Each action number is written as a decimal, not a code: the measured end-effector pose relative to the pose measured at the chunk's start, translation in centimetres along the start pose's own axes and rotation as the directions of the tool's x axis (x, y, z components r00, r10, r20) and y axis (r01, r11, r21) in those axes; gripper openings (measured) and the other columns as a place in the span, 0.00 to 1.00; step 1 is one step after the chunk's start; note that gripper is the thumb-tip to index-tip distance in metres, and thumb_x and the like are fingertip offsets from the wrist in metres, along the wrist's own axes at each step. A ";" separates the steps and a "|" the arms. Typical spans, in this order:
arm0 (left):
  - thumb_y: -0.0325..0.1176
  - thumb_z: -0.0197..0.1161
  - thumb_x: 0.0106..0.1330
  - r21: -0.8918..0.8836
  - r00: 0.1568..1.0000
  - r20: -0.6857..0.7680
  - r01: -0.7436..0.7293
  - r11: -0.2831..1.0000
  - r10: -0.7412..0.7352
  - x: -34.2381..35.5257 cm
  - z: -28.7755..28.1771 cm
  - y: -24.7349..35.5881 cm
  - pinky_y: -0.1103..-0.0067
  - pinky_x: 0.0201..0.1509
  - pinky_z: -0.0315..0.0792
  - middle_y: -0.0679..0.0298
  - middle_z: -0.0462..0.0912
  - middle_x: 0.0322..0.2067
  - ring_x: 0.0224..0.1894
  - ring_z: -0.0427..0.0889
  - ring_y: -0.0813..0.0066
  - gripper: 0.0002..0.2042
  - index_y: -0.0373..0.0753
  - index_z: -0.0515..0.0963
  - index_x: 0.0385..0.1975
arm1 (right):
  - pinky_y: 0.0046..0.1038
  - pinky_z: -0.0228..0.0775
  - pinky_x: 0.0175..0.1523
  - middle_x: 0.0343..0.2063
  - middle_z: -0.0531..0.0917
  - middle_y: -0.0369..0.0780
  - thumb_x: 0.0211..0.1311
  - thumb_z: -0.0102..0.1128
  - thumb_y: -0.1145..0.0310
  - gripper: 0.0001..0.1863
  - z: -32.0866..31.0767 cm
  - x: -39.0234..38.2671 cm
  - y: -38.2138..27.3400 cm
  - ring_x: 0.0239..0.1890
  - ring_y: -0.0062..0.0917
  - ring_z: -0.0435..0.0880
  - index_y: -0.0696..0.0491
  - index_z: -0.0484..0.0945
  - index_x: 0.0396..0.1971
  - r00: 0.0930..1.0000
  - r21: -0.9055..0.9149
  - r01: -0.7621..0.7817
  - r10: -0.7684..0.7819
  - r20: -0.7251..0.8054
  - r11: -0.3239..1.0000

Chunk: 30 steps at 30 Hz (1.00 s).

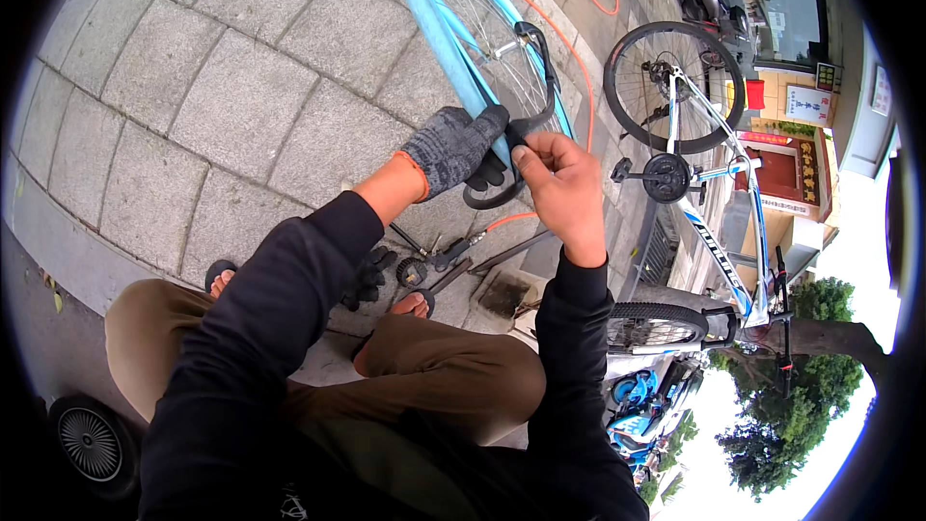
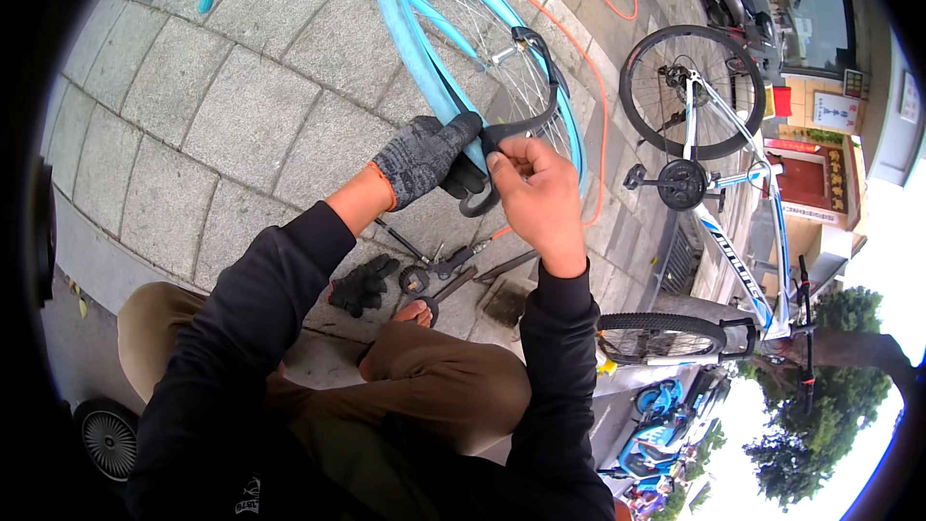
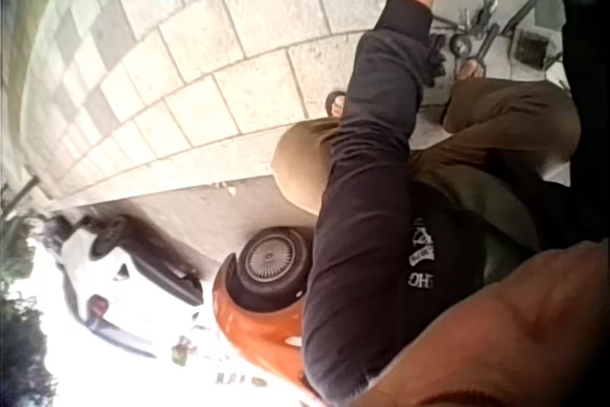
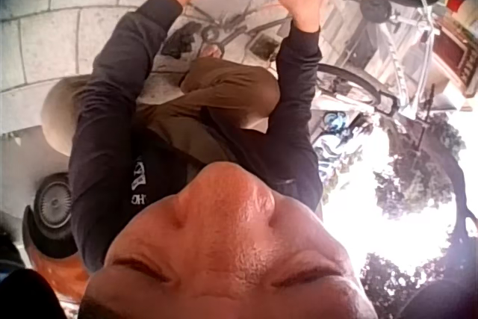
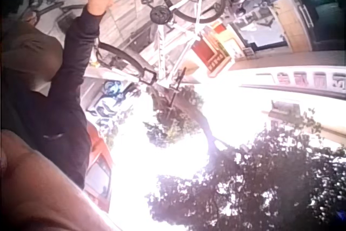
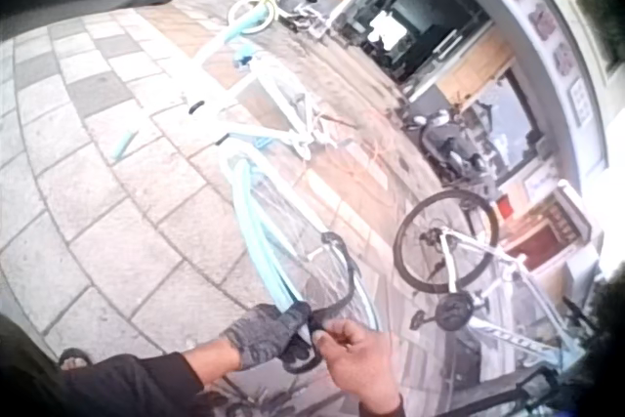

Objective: The person removes a black inner tube from a blue bicycle wheel, sprays a liquid onto the tube, and then uses a metal tool and an air pump to reinstall and inflate the tube back into the tire rim.

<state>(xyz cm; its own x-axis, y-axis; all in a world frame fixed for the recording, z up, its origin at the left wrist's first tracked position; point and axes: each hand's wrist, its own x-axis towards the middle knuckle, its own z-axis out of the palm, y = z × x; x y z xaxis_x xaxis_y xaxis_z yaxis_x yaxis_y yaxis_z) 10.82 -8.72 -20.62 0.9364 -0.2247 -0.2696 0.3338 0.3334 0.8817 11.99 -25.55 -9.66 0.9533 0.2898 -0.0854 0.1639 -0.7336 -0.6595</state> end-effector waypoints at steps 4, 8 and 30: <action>0.53 0.53 0.83 -0.092 0.999 0.051 -0.009 0.996 0.014 -1.2 -0.2 0.5 0.70 0.42 0.85 0.50 0.91 0.34 0.34 0.92 0.65 0.27 0.30 0.84 0.44 | 0.23 0.73 0.34 0.27 0.86 0.37 0.66 0.72 0.74 0.08 -0.2 -0.8 1.9 0.27 0.16 0.81 0.62 0.85 0.39 0.995 -0.065 0.085 -0.088 -0.056 0.994; 0.47 0.51 0.84 0.461 0.923 0.084 -0.370 0.807 0.375 -0.1 -1.3 -1.4 0.67 0.45 0.83 0.48 0.89 0.35 0.38 0.91 0.59 0.21 0.33 0.83 0.49 | 0.25 0.73 0.33 0.28 0.86 0.40 0.64 0.72 0.75 0.07 1.8 -0.9 1.4 0.27 0.19 0.82 0.61 0.84 0.36 0.955 -0.097 0.253 -0.265 -0.137 0.963; 0.47 0.53 0.83 0.203 0.957 0.115 -0.285 0.937 0.267 0.2 -0.7 -3.8 0.71 0.42 0.84 0.56 0.90 0.33 0.35 0.91 0.71 0.21 0.33 0.84 0.46 | 0.41 0.75 0.40 0.30 0.83 0.46 0.59 0.68 0.80 0.05 1.8 -0.3 1.9 0.33 0.45 0.83 0.58 0.83 0.35 0.895 -0.357 0.411 -0.446 -0.018 0.839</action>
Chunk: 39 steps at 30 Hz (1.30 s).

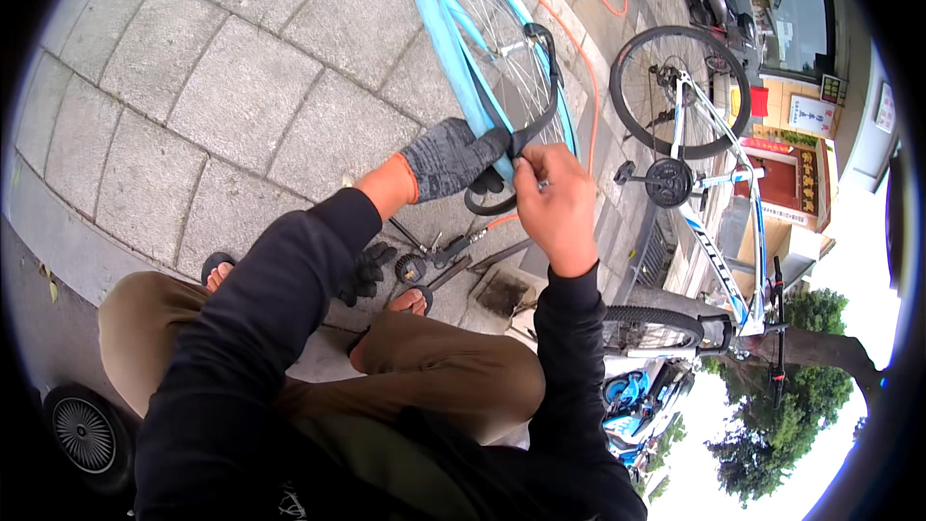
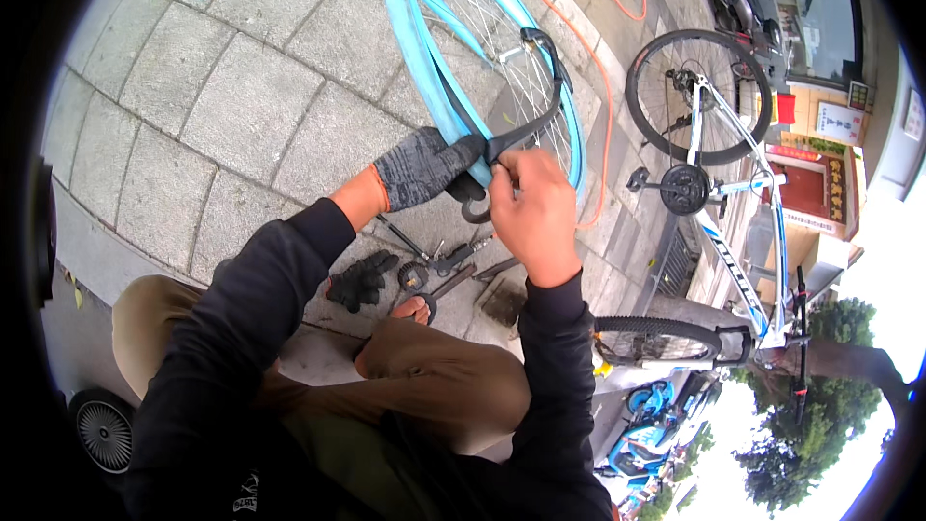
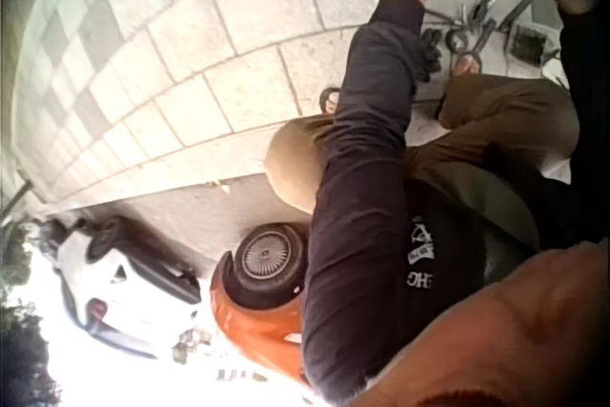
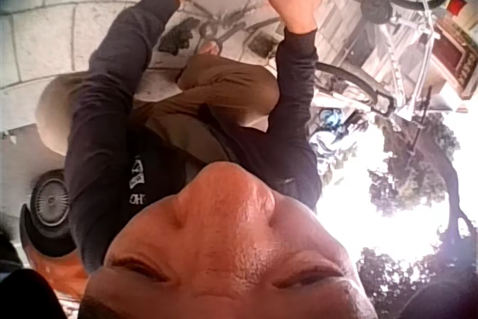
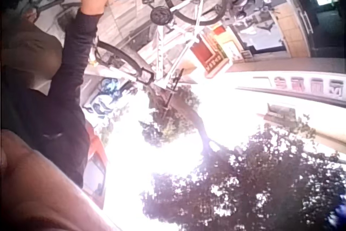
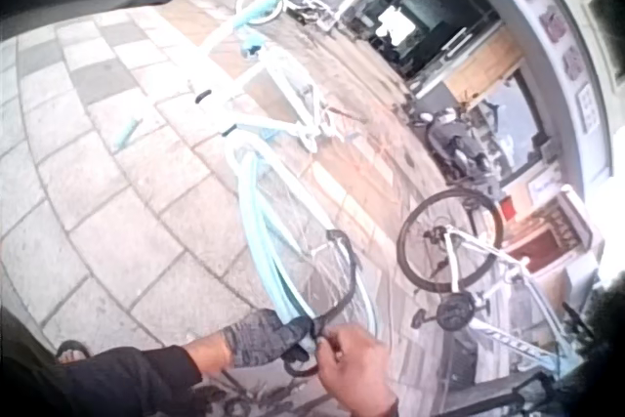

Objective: The person removes a black inner tube from a blue bicycle wheel, sprays a liquid onto the tube, and then uses a metal tool and an air pump to reinstall and inflate the tube back into the tire rim.

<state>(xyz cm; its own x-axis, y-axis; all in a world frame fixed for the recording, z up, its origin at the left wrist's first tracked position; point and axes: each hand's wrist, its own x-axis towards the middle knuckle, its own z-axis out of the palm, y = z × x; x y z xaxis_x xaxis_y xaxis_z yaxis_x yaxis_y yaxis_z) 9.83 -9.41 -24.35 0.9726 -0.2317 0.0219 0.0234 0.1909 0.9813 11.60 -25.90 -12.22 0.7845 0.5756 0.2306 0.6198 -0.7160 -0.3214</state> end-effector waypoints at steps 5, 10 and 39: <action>0.50 0.58 0.81 -0.144 0.998 0.028 0.063 0.988 -0.060 0.6 -1.1 -0.2 0.73 0.42 0.86 0.56 0.91 0.36 0.35 0.93 0.67 0.23 0.31 0.84 0.47 | 0.33 0.78 0.41 0.33 0.84 0.43 0.60 0.70 0.78 0.09 0.6 0.3 0.3 0.33 0.35 0.85 0.59 0.85 0.41 0.999 0.127 -0.035 0.040 -0.037 0.991; 0.51 0.59 0.80 -0.438 0.926 0.041 0.355 0.826 -0.376 -1.0 -1.2 0.4 0.69 0.38 0.90 0.51 0.90 0.41 0.35 0.93 0.60 0.24 0.31 0.82 0.52 | 0.26 0.78 0.41 0.35 0.88 0.41 0.68 0.69 0.68 0.13 0.4 -1.0 5.7 0.35 0.20 0.84 0.61 0.85 0.46 0.886 0.402 -0.462 0.429 0.174 0.791; 0.49 0.63 0.75 -0.035 0.599 -0.470 0.722 0.691 -0.649 0.5 -7.7 0.2 0.66 0.29 0.87 0.50 0.89 0.33 0.26 0.91 0.58 0.20 0.34 0.81 0.46 | 0.50 0.81 0.42 0.33 0.89 0.44 0.56 0.66 0.55 0.16 -2.1 -12.7 11.1 0.37 0.44 0.90 0.52 0.88 0.34 0.824 -0.439 -0.330 0.482 0.297 0.835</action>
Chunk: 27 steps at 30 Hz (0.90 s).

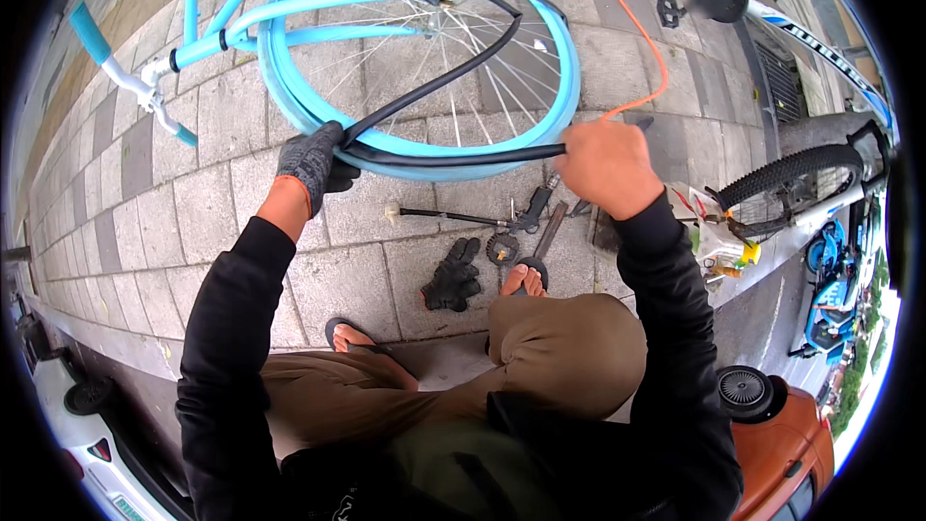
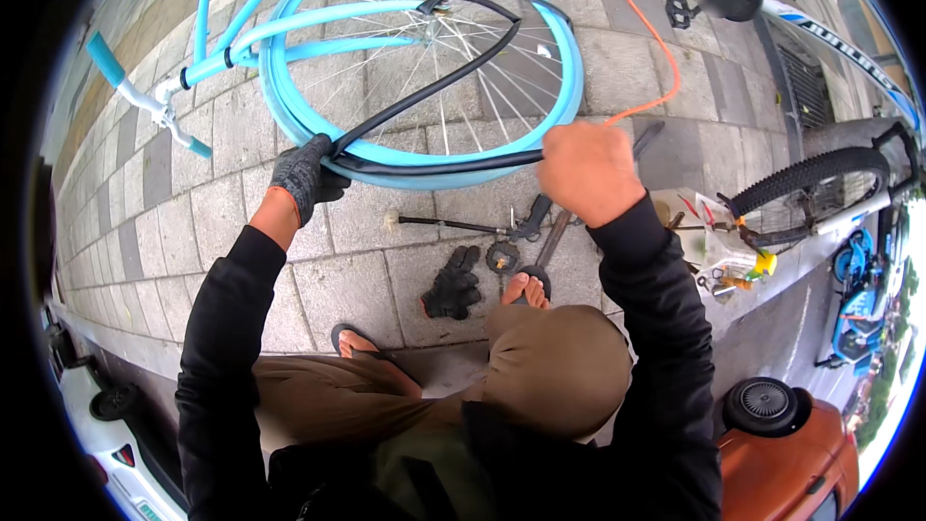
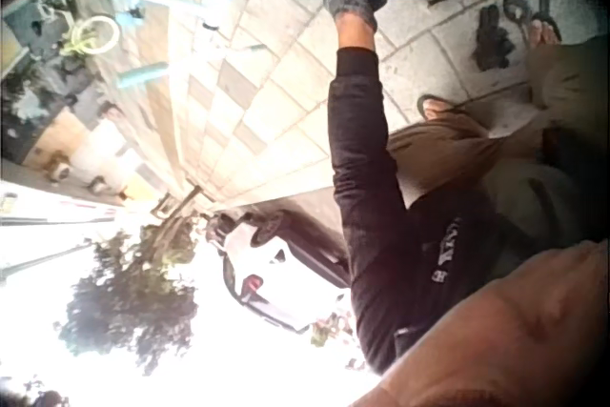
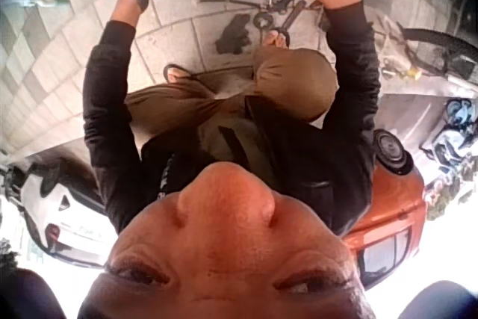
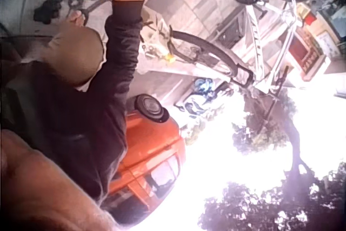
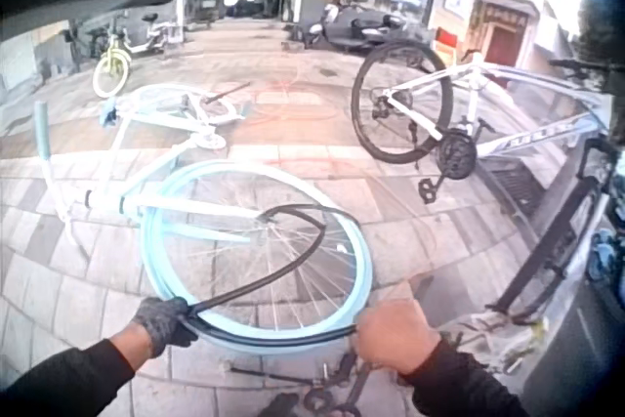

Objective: The person removes a black inner tube from a blue bicycle wheel, sprays a liquid onto the tube, and then uses a metal tool and an air pump to reinstall and inflate the tube back into the tire rim.

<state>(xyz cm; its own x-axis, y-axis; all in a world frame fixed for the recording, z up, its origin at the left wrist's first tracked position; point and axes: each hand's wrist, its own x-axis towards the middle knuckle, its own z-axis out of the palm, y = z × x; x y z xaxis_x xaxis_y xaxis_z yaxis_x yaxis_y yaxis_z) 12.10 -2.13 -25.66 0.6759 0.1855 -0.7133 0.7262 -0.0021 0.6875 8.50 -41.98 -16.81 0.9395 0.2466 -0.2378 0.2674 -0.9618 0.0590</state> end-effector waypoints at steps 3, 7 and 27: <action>0.50 0.66 0.72 0.060 0.995 -0.073 -0.061 0.996 0.065 1.0 -0.6 0.4 0.67 0.25 0.85 0.52 0.88 0.31 0.23 0.89 0.60 0.21 0.34 0.80 0.46 | 0.45 0.82 0.39 0.29 0.89 0.45 0.57 0.62 0.63 0.10 5.1 -0.9 2.7 0.34 0.44 0.90 0.51 0.89 0.28 0.999 -0.040 0.036 -0.036 -0.006 0.999; 0.50 0.63 0.74 0.184 0.983 -0.153 -0.069 0.981 0.097 3.4 -1.8 1.2 0.66 0.26 0.84 0.56 0.89 0.30 0.23 0.88 0.62 0.17 0.40 0.81 0.43 | 0.46 0.82 0.40 0.34 0.91 0.45 0.62 0.62 0.58 0.11 12.5 -1.6 11.7 0.38 0.44 0.92 0.48 0.89 0.31 0.873 -0.119 -0.484 0.487 -0.002 0.867; 0.43 0.65 0.75 0.055 0.997 -0.078 -0.019 0.998 0.023 2.9 -3.5 0.1 0.65 0.28 0.88 0.52 0.89 0.37 0.27 0.91 0.58 0.18 0.35 0.78 0.53 | 0.48 0.78 0.58 0.46 0.89 0.51 0.71 0.57 0.62 0.16 8.8 18.3 -8.4 0.52 0.49 0.87 0.54 0.81 0.52 0.982 0.543 0.186 -0.128 -0.142 0.819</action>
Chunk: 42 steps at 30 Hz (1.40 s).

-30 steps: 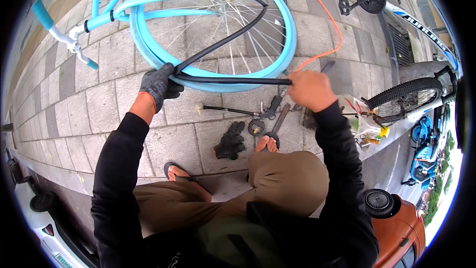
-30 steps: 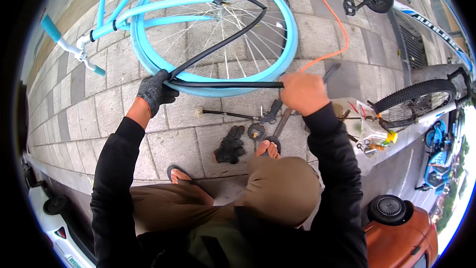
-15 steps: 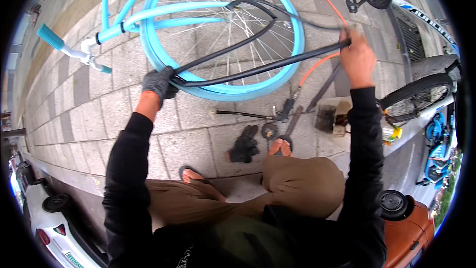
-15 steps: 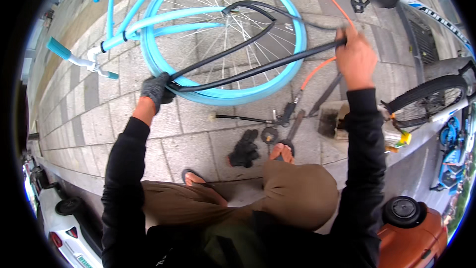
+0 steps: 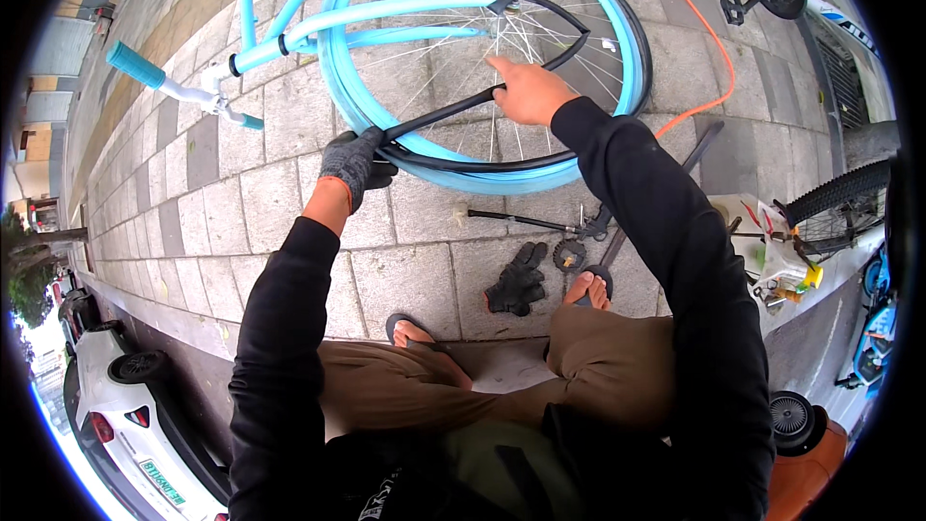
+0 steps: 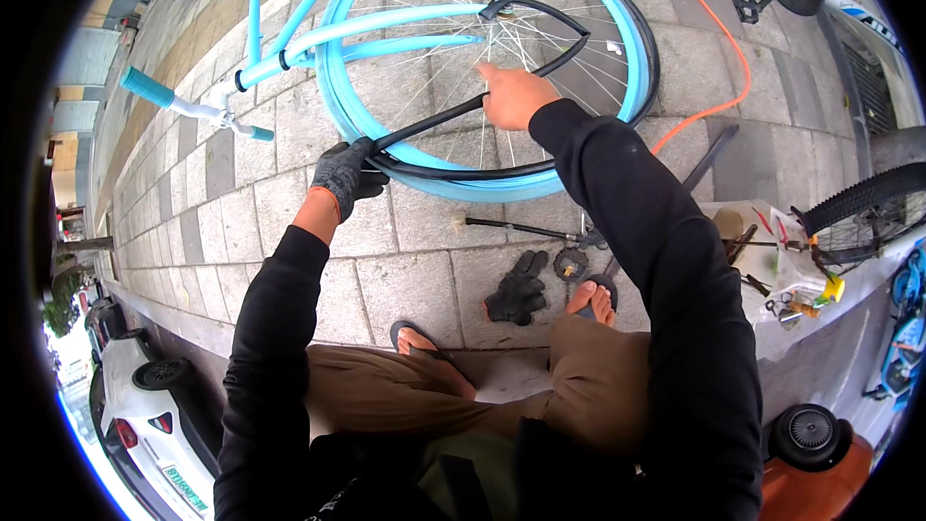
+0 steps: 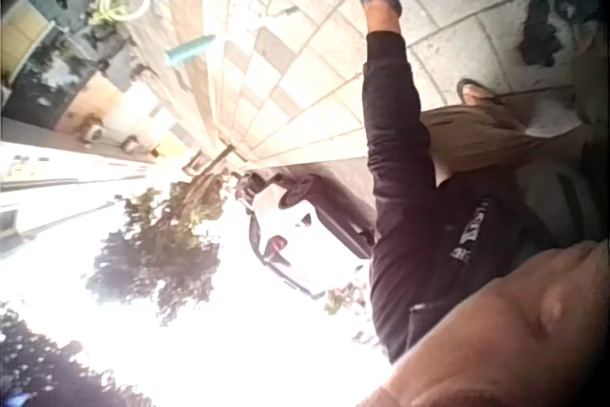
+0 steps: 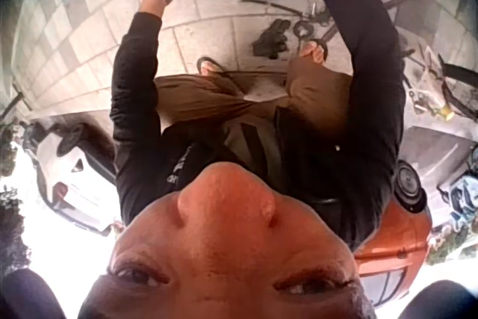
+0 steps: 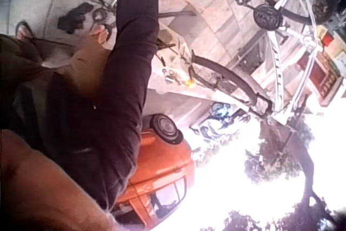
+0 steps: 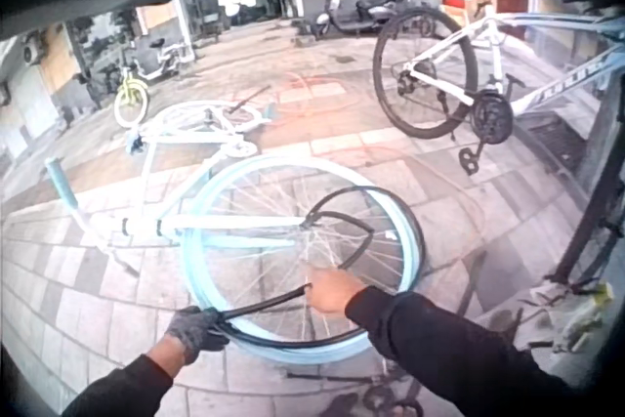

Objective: The person removes a black inner tube from a blue bicycle wheel, sprays a liquid onto the tube, and then uses a metal tool and an air pump to reinstall and inflate the tube back into the tire rim.

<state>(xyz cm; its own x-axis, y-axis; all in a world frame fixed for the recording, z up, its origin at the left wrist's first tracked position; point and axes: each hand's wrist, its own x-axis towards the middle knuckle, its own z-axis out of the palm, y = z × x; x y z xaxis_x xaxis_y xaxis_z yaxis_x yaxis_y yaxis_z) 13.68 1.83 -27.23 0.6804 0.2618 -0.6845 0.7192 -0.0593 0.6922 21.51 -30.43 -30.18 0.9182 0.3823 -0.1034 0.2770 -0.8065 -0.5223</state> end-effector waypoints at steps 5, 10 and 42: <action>0.39 0.62 0.77 -0.125 0.985 0.165 -0.027 0.992 0.048 -0.6 -0.7 -0.4 0.64 0.41 0.89 0.50 0.89 0.45 0.38 0.92 0.55 0.16 0.34 0.78 0.55 | 0.50 0.78 0.54 0.40 0.88 0.53 0.70 0.57 0.65 0.11 0.0 2.7 0.8 0.46 0.52 0.87 0.54 0.83 0.45 0.984 0.001 0.127 -0.126 -0.126 0.992; 0.32 0.63 0.75 -0.296 0.918 0.389 0.047 0.954 0.075 -1.8 -1.2 -2.5 0.57 0.56 0.84 0.54 0.87 0.51 0.50 0.89 0.54 0.14 0.35 0.79 0.56 | 0.51 0.78 0.49 0.38 0.88 0.49 0.74 0.57 0.62 0.11 -4.6 4.3 -5.7 0.41 0.50 0.88 0.52 0.81 0.46 0.938 -0.010 0.184 -0.179 -0.295 0.983; 0.52 0.74 0.68 -0.043 0.996 -0.027 -0.092 0.995 0.091 -3.8 4.8 -0.9 0.73 0.22 0.78 0.60 0.83 0.28 0.21 0.82 0.71 0.22 0.35 0.82 0.37 | 0.41 0.77 0.38 0.29 0.78 0.47 0.56 0.65 0.70 0.12 3.2 -11.6 -5.5 0.33 0.42 0.83 0.59 0.73 0.35 0.856 -0.337 0.496 -0.517 0.033 0.800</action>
<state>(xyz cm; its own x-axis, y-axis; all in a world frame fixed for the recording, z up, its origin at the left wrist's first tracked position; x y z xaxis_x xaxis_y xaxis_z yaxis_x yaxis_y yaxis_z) 11.09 -3.72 -26.33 0.7387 0.2815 -0.6124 0.6470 -0.0414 0.7614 8.42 -29.02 -28.80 0.6330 0.7588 0.1532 0.7727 -0.6074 -0.1843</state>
